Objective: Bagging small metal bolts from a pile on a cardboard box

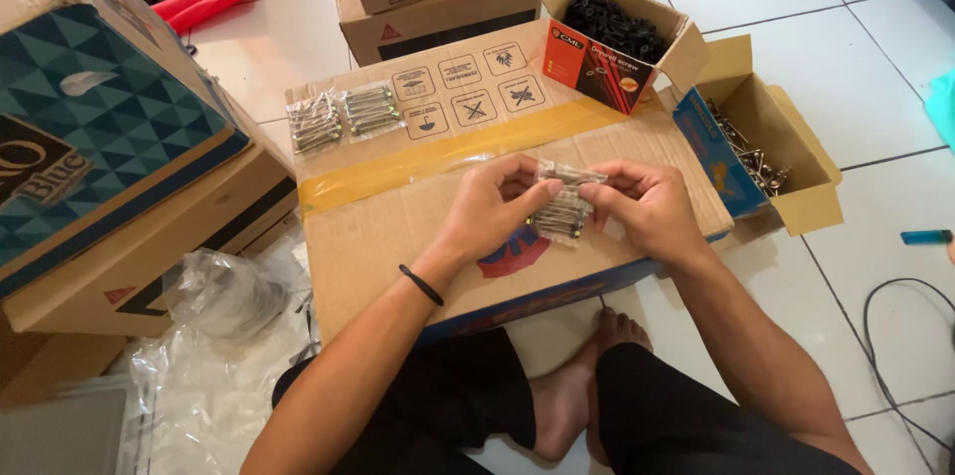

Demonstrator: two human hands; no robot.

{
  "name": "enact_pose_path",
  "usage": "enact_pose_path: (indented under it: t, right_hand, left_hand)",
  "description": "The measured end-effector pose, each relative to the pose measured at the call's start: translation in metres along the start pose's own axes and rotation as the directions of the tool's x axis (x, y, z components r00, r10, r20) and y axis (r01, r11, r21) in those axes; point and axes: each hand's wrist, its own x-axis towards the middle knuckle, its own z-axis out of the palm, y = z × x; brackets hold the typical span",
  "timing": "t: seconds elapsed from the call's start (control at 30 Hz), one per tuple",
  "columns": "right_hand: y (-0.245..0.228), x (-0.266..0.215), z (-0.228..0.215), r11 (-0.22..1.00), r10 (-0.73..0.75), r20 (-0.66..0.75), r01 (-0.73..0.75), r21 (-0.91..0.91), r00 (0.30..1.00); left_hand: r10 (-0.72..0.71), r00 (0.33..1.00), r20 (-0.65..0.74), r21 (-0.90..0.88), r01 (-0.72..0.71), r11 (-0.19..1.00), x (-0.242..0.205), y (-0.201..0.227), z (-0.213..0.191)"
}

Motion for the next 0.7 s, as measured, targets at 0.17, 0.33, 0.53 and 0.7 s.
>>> enact_pose_path:
  t: [0.17, 0.33, 0.53, 0.7]
  right_hand:
    - [0.009, 0.002, -0.002, 0.996, -0.021, -0.028, 0.023, 0.086, 0.999]
    - [0.003, 0.000, 0.004, 0.995, -0.026, -0.030, 0.029, 0.093, 0.999]
    - [0.003, 0.001, 0.004, 0.994, -0.003, -0.027, 0.006, 0.112, 1.000]
    - [-0.008, 0.000, 0.011, 0.993, -0.002, -0.023, 0.005, 0.115, 1.000]
  left_hand:
    - [-0.014, 0.999, 0.048, -0.031, 0.016, 0.999, -0.001, 0.005, 0.003]
    - [0.014, 1.000, 0.022, -0.028, -0.013, 1.000, 0.001, 0.002, 0.004]
    - [0.071, 0.987, -0.142, 0.128, -0.053, 0.990, 0.004, -0.004, 0.011]
    - [0.036, 0.982, -0.187, 0.034, -0.030, 0.999, 0.000, 0.006, 0.005]
